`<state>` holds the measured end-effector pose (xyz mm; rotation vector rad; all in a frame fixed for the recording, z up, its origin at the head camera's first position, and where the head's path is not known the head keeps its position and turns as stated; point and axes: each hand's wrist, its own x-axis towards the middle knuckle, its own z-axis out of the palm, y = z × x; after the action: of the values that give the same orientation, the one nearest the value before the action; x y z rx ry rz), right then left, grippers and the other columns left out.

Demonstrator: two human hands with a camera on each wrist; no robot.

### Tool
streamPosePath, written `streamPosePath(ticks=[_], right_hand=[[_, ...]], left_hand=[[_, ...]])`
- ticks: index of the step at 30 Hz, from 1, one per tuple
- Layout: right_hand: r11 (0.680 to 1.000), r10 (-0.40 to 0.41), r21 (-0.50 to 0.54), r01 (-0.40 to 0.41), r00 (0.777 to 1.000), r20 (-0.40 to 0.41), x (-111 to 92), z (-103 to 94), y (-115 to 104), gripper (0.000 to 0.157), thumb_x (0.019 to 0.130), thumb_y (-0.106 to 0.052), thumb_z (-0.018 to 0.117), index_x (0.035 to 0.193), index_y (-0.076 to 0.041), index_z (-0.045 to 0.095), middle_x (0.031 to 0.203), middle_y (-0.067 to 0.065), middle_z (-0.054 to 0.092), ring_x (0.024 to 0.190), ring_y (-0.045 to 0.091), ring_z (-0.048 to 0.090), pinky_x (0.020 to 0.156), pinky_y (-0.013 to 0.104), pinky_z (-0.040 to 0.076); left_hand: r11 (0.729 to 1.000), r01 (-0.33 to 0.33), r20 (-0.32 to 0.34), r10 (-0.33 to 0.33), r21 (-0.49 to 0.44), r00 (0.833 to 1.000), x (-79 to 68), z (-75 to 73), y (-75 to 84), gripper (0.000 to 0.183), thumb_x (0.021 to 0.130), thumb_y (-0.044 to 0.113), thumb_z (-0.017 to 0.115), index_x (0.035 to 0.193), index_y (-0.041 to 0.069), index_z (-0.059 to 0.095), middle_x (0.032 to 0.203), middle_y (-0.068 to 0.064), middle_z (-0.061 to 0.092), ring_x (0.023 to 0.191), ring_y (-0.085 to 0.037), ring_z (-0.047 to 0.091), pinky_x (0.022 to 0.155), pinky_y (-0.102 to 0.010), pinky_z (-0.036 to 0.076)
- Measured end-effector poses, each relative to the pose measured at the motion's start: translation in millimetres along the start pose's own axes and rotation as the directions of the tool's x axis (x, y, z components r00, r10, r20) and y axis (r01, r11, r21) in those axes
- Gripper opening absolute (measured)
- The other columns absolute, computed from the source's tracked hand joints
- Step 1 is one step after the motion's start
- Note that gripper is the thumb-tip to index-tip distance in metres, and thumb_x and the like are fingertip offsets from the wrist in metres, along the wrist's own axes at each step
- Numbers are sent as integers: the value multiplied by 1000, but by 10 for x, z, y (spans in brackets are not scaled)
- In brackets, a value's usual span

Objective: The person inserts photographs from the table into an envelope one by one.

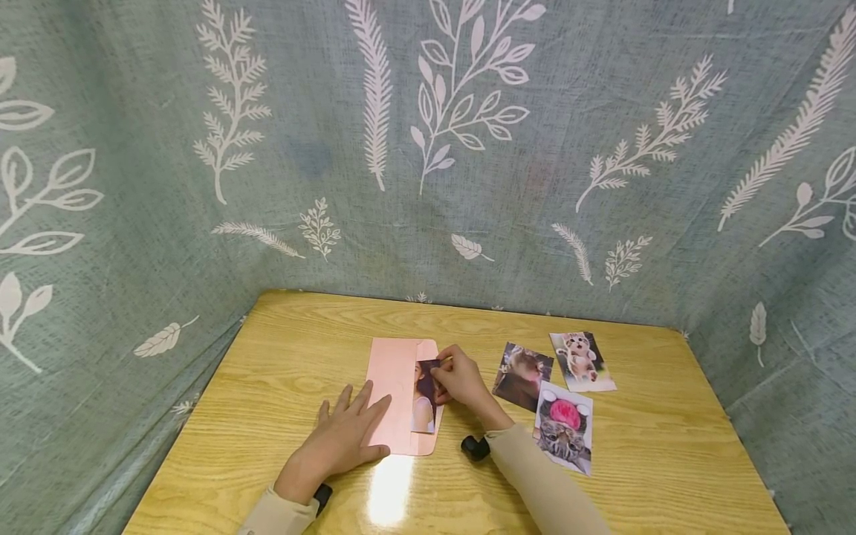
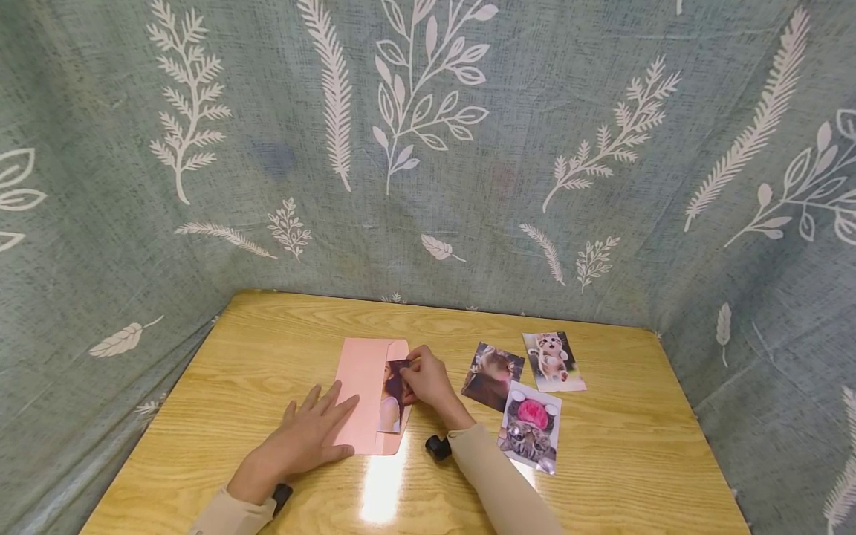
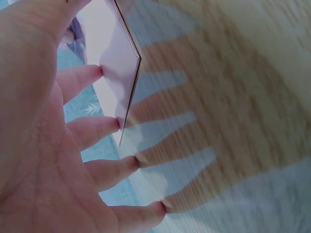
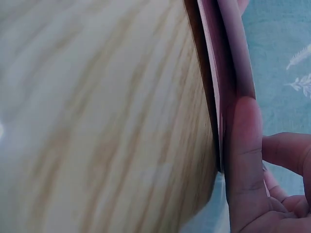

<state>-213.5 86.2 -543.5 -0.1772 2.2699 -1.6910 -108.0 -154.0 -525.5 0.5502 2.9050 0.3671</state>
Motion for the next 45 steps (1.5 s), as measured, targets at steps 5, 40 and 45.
streamPosePath(ticks=[5, 40, 45], right_hand=[[999, 19, 31, -19, 1000, 4, -10, -9, 17, 31, 90, -10, 59, 116, -2, 45, 82, 15, 59, 55, 29, 63, 47, 40, 53], [897, 76, 417, -148, 980, 184, -324, -210, 28, 47, 97, -19, 49, 132, 10, 36, 116, 32, 50, 94, 46, 58, 78, 51, 49], [896, 72, 419, -146, 979, 188, -309, -180, 28, 47, 97, -19, 48, 132, 9, 35, 116, 33, 50, 94, 46, 58, 77, 50, 49]], left_hand=[[1000, 3, 0, -3, -6, 1000, 2, 7, 2, 84, 75, 64, 59, 146, 29, 28, 151, -13, 16, 133, -44, 14, 94, -71, 17], [1000, 5, -1, -5, 0, 1000, 4, 3, 4, 85, 75, 64, 59, 146, 30, 28, 151, -13, 15, 133, -44, 14, 94, -71, 16], [1000, 8, 2, -8, 1, 1000, 2, -5, 12, 85, 75, 64, 59, 146, 30, 28, 151, -12, 15, 133, -44, 13, 94, -71, 16]])
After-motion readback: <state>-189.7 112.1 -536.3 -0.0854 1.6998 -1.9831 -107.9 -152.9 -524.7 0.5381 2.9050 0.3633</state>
